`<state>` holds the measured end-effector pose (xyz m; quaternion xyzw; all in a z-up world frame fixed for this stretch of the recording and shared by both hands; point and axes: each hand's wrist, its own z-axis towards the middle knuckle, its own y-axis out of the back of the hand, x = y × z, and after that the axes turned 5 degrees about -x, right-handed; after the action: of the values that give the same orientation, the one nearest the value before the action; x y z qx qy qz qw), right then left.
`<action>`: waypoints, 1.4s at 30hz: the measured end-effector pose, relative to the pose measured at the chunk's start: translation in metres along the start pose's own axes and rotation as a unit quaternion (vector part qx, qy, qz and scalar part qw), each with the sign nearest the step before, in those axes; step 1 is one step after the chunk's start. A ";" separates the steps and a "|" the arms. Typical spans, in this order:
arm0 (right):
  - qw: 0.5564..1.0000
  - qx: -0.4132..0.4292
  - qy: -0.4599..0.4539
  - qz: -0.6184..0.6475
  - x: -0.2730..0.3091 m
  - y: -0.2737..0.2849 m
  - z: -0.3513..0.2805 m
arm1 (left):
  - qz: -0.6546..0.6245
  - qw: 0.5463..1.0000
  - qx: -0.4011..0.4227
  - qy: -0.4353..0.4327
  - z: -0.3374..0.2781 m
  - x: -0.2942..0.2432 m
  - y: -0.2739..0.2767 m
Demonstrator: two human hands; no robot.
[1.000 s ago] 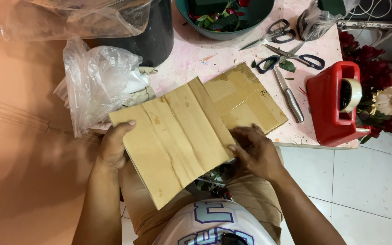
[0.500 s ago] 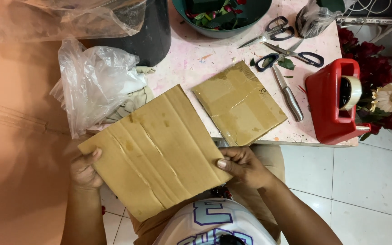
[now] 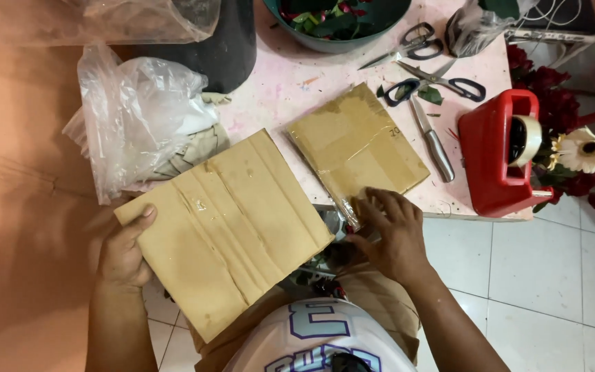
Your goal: The person wraps a rectangular block of floral foam in brown paper, folding the edges and securing them with clear tape. They then place the wrapped block into a brown paper bag and adjust the bag's opening.
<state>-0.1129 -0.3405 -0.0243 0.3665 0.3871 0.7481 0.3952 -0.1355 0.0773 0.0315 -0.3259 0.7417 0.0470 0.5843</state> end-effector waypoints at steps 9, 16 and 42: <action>0.979 -0.158 0.125 -0.018 -0.023 0.040 0.032 | -0.008 1.000 -0.001 -0.007 0.002 -0.003 0.001; 0.952 -0.229 0.131 0.156 -0.029 0.184 0.109 | 0.030 0.998 0.007 0.064 0.019 -0.010 0.007; 0.996 0.036 0.055 0.053 -0.053 -0.098 0.194 | 0.625 0.690 -0.102 -0.349 0.012 0.051 -0.116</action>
<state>0.1056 -0.2927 -0.0384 0.3586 0.4148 0.7729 0.3193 -0.0680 -0.0302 0.0179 0.1958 0.5071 0.5870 0.5999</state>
